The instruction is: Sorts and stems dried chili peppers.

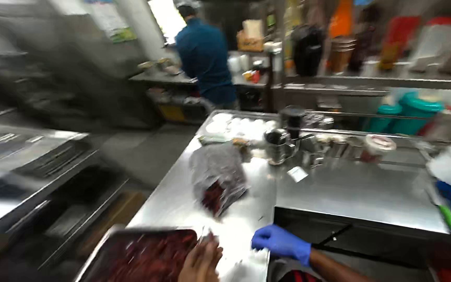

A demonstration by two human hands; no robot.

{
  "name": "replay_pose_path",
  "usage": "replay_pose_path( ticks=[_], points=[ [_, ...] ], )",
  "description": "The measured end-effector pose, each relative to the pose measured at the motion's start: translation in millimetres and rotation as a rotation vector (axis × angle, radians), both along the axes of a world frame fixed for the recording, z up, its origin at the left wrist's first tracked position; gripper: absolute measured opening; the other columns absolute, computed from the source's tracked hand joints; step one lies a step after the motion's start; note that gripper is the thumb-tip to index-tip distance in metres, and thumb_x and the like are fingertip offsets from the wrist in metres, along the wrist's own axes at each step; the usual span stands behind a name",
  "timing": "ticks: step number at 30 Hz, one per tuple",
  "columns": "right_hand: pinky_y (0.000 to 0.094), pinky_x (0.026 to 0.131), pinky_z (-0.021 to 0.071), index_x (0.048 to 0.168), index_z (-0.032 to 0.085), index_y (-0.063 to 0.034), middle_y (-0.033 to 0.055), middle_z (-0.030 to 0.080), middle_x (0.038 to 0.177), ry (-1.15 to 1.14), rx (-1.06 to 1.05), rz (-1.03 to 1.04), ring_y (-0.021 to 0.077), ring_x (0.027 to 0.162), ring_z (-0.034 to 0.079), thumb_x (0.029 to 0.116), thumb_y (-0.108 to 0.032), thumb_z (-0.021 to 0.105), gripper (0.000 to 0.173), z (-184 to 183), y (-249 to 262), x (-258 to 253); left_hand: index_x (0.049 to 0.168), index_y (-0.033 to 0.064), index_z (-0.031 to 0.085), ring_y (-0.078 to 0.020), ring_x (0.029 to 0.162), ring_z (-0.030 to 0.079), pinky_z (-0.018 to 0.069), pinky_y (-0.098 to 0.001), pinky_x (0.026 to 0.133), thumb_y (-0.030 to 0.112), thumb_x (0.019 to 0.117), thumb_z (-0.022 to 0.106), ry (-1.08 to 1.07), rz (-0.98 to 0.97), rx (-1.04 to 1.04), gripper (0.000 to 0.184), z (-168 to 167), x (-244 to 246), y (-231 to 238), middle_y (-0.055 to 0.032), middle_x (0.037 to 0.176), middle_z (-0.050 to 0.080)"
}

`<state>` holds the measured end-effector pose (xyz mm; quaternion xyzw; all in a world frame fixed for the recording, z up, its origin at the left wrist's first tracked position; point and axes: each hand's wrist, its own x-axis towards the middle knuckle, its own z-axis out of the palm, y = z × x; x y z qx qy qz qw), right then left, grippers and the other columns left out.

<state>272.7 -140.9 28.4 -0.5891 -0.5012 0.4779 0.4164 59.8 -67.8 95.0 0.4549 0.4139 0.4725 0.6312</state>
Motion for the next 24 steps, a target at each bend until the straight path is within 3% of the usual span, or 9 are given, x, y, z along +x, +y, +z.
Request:
replay_pose_path(
  ticks=[3,7,9,11,12,15,19,22,24],
  points=[
    [0.0358,0.084,0.0588,0.097,0.076,-0.0097,0.0013,0.074,0.093,0.008,-0.024,0.03,0.0134,0.087,0.07,0.1049,-0.034,0.054,0.034,-4,5,2,0.112,-0.008,0.062,-0.0204,0.075,0.073,0.0636,-0.033,0.069,-0.005,0.0971,0.057,-0.145,0.154,0.018,0.016,-2,9,11,-0.0139,0.09,0.074],
    [0.0329,0.081,0.0561,0.096,0.077,-0.0149,-0.0029,0.073,0.09,-0.061,-0.105,0.065,0.0102,0.085,0.068,0.1047,-0.038,0.052,0.035,-10,10,4,0.116,-0.0083,0.062,-0.0247,0.077,0.074,0.064,-0.0361,0.072,-0.007,0.0966,0.059,-0.14,0.253,0.079,0.02,-9,-10,19,-0.0191,0.094,0.073],
    [0.0329,0.08,0.0556,0.098,0.077,-0.016,-0.0032,0.073,0.09,-0.113,-0.143,0.091,0.0095,0.084,0.068,0.1046,-0.04,0.052,0.036,-19,15,1,0.133,-0.0017,0.059,-0.0238,0.103,0.071,0.0613,-0.0389,0.09,0.001,0.0929,0.069,0.206,0.362,0.306,0.041,-21,-29,21,-0.0151,0.119,0.07],
    [0.0341,0.083,0.056,0.106,0.076,-0.0171,-0.0021,0.073,0.095,-0.193,-0.165,0.128,0.01,0.087,0.068,0.1046,-0.043,0.051,0.036,-26,23,-2,0.153,0.0006,0.04,-0.0341,0.134,0.052,0.0464,-0.05,0.109,0.019,0.0917,0.073,0.619,0.454,0.447,0.072,-32,-53,21,-0.0222,0.15,0.049],
    [0.0349,0.086,0.056,0.112,0.076,-0.0182,-0.0012,0.073,0.098,-0.239,-0.168,0.143,0.0106,0.09,0.069,0.1045,-0.044,0.051,0.037,-28,29,-4,0.154,-0.0009,0.036,-0.0382,0.139,0.046,0.0423,-0.053,0.112,0.023,0.0916,0.072,0.722,0.494,0.476,0.076,-37,-65,20,-0.0259,0.154,0.043],
    [0.0432,0.094,0.0548,0.135,0.067,-0.0227,0.0032,0.072,0.119,-0.354,-0.164,0.187,0.0167,0.104,0.069,0.1035,-0.044,0.049,0.042,-24,58,-12,0.143,-0.0034,0.051,-0.0358,0.132,0.055,0.0457,-0.0508,0.11,0.022,0.0946,0.067,0.81,0.55,0.505,0.057,-51,-92,9,-0.0241,0.141,0.057],
    [0.0508,0.089,0.0571,0.15,0.054,-0.0315,0.0071,0.064,0.136,-0.335,-0.061,0.234,0.0239,0.105,0.069,0.1009,-0.04,0.06,0.05,-35,110,-23,0.12,-0.0011,0.07,-0.0286,0.115,0.066,0.0526,-0.0447,0.102,0.017,0.0968,0.065,0.839,0.563,0.513,0.03,-64,-107,-15,-0.0183,0.121,0.07],
    [0.0535,0.097,0.0541,0.152,0.053,-0.026,0.0108,0.062,0.141,-0.281,-0.044,0.284,0.0275,0.112,0.068,0.1014,-0.037,0.061,0.052,-43,152,-36,0.117,-0.0014,0.071,-0.0241,0.11,0.067,0.0541,-0.0392,0.099,0.017,0.0962,0.065,0.811,0.569,0.51,0.028,-65,-103,-31,-0.016,0.116,0.071],
    [0.0526,0.1,0.0527,0.139,0.064,-0.0179,0.011,0.068,0.131,-0.3,-0.051,0.229,0.0253,0.113,0.068,0.1024,-0.036,0.058,0.041,-51,168,-45,0.117,-0.0019,0.071,-0.0231,0.11,0.067,0.0538,-0.0387,0.099,0.016,0.0963,0.064,0.789,0.556,0.512,0.028,-65,-98,-40,-0.0157,0.116,0.071]
  ],
)
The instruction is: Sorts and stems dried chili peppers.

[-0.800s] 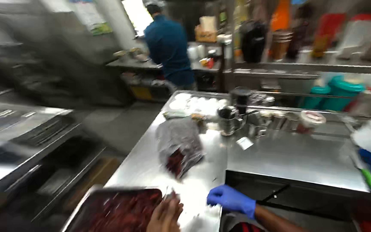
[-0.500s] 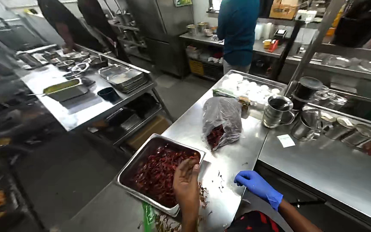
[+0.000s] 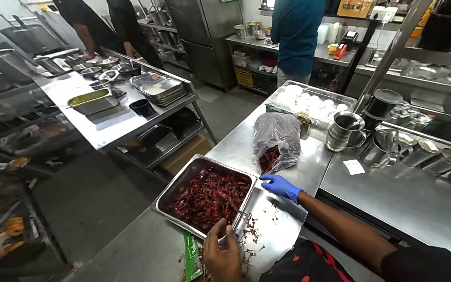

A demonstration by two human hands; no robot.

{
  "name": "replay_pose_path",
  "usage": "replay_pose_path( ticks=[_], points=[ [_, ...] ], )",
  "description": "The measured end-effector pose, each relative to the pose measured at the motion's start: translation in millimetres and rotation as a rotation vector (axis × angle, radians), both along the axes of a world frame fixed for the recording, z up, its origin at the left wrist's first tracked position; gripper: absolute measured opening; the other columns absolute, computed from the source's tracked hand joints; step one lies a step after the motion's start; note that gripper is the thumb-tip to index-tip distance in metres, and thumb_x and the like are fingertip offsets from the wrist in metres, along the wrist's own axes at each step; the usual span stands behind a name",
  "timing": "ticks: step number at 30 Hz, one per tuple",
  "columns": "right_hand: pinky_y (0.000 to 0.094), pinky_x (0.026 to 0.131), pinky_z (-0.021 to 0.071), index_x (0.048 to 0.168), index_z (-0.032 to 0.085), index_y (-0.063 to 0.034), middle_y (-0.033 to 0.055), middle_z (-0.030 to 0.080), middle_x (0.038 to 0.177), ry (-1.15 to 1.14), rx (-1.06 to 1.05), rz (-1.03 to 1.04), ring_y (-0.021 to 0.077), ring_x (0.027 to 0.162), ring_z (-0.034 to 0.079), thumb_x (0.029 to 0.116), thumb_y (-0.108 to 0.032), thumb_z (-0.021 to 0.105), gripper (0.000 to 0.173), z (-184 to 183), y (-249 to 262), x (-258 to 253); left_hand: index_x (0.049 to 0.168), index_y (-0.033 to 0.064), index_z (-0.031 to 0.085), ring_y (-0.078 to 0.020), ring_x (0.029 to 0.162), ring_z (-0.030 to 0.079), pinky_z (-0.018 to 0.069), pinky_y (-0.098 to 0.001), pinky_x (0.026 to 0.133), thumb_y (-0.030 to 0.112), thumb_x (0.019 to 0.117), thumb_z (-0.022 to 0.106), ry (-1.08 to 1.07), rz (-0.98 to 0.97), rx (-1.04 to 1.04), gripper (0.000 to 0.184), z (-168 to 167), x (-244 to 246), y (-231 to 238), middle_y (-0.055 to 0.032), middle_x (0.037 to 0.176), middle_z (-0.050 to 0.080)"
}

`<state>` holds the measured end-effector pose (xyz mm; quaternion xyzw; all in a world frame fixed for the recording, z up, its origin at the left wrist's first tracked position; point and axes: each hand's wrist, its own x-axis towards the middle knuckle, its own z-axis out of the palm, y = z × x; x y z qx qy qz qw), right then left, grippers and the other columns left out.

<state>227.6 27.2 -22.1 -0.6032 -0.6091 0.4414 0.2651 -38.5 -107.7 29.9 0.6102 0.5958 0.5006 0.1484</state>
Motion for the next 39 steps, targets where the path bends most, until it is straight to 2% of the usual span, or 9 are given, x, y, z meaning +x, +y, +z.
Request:
replay_pose_path(
  ticks=[4,11,17,20,24,26,29,34,39],
  points=[
    [0.048,0.095,0.0547,0.118,0.076,-0.0143,0.006,0.074,0.115,-0.001,0.064,-0.139,0.0194,0.106,0.07,0.1018,-0.033,0.057,0.031,-6,-1,-10,0.114,-0.0004,0.072,-0.0202,0.112,0.067,0.0539,-0.0357,0.1,0.015,0.0955,0.065,-0.025,-0.017,0.02,0.026,1,8,-9,-0.013,0.115,0.072],
    [0.0529,0.101,0.0531,0.148,0.057,-0.0227,0.0107,0.069,0.131,-0.018,-0.033,-0.032,0.0245,0.115,0.068,0.0999,-0.045,0.061,0.053,-20,-7,-10,0.114,0.0023,0.073,-0.0171,0.107,0.068,0.0558,-0.0339,0.096,0.018,0.0957,0.064,-0.059,-0.077,0.016,0.026,3,23,-4,-0.0085,0.111,0.073],
    [0.039,0.083,0.0588,0.105,0.08,-0.0147,0.0007,0.076,0.096,0.202,0.208,-0.315,0.0122,0.088,0.071,0.1034,-0.031,0.058,0.027,12,-44,-10,0.112,0.0032,0.074,-0.0155,0.106,0.069,0.0572,-0.0323,0.095,0.018,0.097,0.063,-0.06,-0.174,0.047,0.024,18,40,-2,-0.0065,0.11,0.074],
    [0.0367,0.081,0.0583,0.1,0.077,-0.0075,0.0054,0.075,0.094,0.453,0.32,-0.371,0.0168,0.087,0.07,0.1046,-0.025,0.057,0.027,35,-78,-7,0.12,0.0021,0.073,-0.0205,0.117,0.067,0.0558,-0.037,0.101,0.017,0.0958,0.064,-0.001,-0.276,0.083,0.029,16,50,1,-0.0109,0.122,0.072],
    [0.0384,0.082,0.0575,0.094,0.073,-0.0047,0.009,0.072,0.093,0.534,0.254,-0.179,0.0199,0.088,0.068,0.1033,-0.021,0.055,0.026,68,-119,0,0.135,0.0224,0.069,-0.035,0.148,0.038,0.036,-0.0571,0.119,0.03,0.1016,0.058,0.265,-0.461,0.19,0.036,14,63,14,-0.0116,0.157,0.047],
    [0.0351,0.08,0.0565,0.093,0.073,-0.002,0.0095,0.072,0.089,0.582,0.194,-0.076,0.0182,0.085,0.067,0.1,-0.018,0.061,0.021,79,-127,5,0.129,0.0204,0.073,-0.0316,0.139,0.051,0.038,-0.0575,0.117,0.027,0.1015,0.058,0.327,-0.462,0.241,0.032,14,73,19,-0.0067,0.144,0.061],
    [0.0341,0.082,0.0554,0.097,0.071,0.0002,0.0117,0.07,0.09,0.692,0.158,-0.049,0.0181,0.086,0.066,0.0984,-0.016,0.065,0.018,85,-136,9,0.111,0.0062,0.078,-0.0161,0.098,0.073,0.0466,-0.0512,0.112,0.019,0.099,0.062,0.237,-0.45,0.247,0.023,14,85,19,-0.0025,0.101,0.077],
    [0.0349,0.079,0.0555,0.118,0.066,-0.0079,0.0072,0.066,0.094,0.509,0.282,-0.076,0.0175,0.085,0.064,0.0967,-0.016,0.066,0.023,82,-136,11,0.127,0.0035,0.071,-0.0126,0.095,0.072,0.0601,-0.032,0.088,0.018,0.0962,0.066,0.085,-0.497,0.095,0.034,22,93,13,-0.0038,0.103,0.076],
    [0.0306,0.064,0.0527,0.087,0.068,-0.0065,0.0022,0.062,0.074,0.207,0.384,-0.02,0.0113,0.067,0.061,0.1056,-0.023,0.052,0.03,74,-132,5,0.125,0.0019,0.067,-0.011,0.088,0.073,0.0628,-0.0318,0.082,0.017,0.0958,0.067,0.066,-0.519,0.004,0.033,23,92,7,-0.0049,0.1,0.074]
  ],
)
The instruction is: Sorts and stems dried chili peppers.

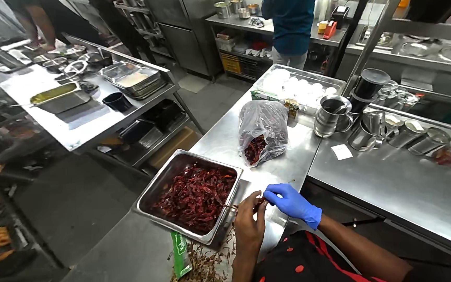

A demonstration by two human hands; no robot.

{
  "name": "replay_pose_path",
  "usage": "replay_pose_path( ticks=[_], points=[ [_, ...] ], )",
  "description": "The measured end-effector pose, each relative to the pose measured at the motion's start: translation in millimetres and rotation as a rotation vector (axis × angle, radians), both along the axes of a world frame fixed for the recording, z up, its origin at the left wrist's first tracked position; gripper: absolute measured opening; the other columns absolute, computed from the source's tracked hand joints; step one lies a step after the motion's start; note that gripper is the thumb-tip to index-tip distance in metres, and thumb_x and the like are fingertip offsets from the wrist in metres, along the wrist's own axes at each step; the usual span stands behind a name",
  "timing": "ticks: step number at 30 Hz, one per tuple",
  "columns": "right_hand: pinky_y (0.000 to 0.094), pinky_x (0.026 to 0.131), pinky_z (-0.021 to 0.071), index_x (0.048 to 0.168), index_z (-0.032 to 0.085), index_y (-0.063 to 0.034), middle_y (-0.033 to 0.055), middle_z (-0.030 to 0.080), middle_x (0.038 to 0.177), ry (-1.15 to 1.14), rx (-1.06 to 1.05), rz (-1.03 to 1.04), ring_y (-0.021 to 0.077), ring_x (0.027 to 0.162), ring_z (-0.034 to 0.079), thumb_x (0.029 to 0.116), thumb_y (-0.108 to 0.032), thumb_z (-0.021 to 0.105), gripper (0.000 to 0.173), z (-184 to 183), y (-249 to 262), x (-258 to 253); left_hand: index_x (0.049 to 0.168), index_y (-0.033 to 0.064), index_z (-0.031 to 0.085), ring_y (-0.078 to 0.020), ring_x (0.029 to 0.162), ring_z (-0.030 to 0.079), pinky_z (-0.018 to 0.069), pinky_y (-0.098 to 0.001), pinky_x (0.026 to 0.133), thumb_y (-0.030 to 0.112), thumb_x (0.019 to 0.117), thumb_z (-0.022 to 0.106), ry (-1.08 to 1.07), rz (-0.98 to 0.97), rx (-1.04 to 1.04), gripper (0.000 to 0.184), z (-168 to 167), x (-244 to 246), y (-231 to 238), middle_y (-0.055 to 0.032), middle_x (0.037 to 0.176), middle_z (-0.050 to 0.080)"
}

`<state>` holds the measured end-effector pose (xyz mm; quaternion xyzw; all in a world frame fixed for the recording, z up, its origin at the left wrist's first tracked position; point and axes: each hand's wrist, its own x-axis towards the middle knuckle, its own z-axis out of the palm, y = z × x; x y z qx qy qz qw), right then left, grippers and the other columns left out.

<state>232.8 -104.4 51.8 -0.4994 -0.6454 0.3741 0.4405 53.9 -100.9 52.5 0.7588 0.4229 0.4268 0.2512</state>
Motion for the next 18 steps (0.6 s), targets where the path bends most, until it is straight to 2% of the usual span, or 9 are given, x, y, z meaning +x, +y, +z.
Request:
replay_pose_path(
  ticks=[2,4,7,11,15,18],
  points=[
    [0.0311,0.062,0.0507,0.082,0.068,-0.0057,0.0023,0.061,0.069,-0.028,-0.117,0.025,0.0103,0.064,0.059,0.1077,-0.032,0.049,0.042,3,0,-1,0.114,0.0014,0.073,-0.0146,0.091,0.073,0.0616,-0.0336,0.085,0.018,0.0944,0.068,0.048,-0.014,0.03,0.026,-2,-4,0,-0.0071,0.101,0.075],
    [0.0305,0.063,0.0492,0.082,0.068,-0.0049,0.0019,0.06,0.069,0.026,-0.273,0.063,0.0095,0.065,0.058,0.1074,-0.037,0.05,0.046,5,0,-1,0.103,0.0047,0.075,-0.0134,0.089,0.072,0.0618,-0.0315,0.081,0.023,0.0939,0.068,0.082,-0.052,0.015,0.022,-4,-8,0,-0.0043,0.096,0.075],
    [0.0284,0.059,0.0447,0.076,0.063,-0.0059,-0.0007,0.055,0.066,0.131,-0.347,0.1,0.0081,0.061,0.053,0.107,-0.037,0.051,0.046,2,-3,-3,0.1,0.0068,0.076,-0.0126,0.08,0.07,0.0601,-0.0313,0.075,0.033,0.0973,0.062,0.159,-0.076,0.033,0.03,-8,-16,1,-0.0027,0.088,0.073],
    [0.029,0.06,0.0439,0.076,0.065,-0.0043,0.0001,0.057,0.068,0.14,-0.281,0.106,0.0082,0.062,0.053,0.1074,-0.036,0.05,0.047,0,-6,-5,0.103,0.0022,0.075,-0.0228,0.079,0.064,0.0554,-0.0389,0.075,0.031,0.1037,0.05,0.25,-0.069,0.154,0.039,-16,-17,0,-0.0088,0.083,0.065],
    [0.0337,0.065,0.0477,0.078,0.064,-0.0014,0.0063,0.059,0.07,0.057,-0.095,0.086,0.0143,0.068,0.058,0.1074,-0.034,0.052,0.046,-11,-7,-8,0.095,0.002,0.073,-0.0246,0.076,0.064,0.0556,-0.0394,0.071,0.03,0.1055,0.045,0.289,-0.085,0.133,0.041,-13,-16,-4,-0.0096,0.079,0.063],
    [0.0344,0.066,0.0479,0.078,0.063,-0.0006,0.0074,0.058,0.07,0.094,-0.072,0.105,0.0152,0.069,0.059,0.1082,-0.031,0.05,0.044,-12,-9,-10,0.094,-0.0008,0.072,-0.0236,0.08,0.068,0.0575,-0.039,0.075,0.022,0.1065,0.043,0.216,-0.17,0.023,0.039,-7,-19,-6,-0.0119,0.083,0.067]
  ],
)
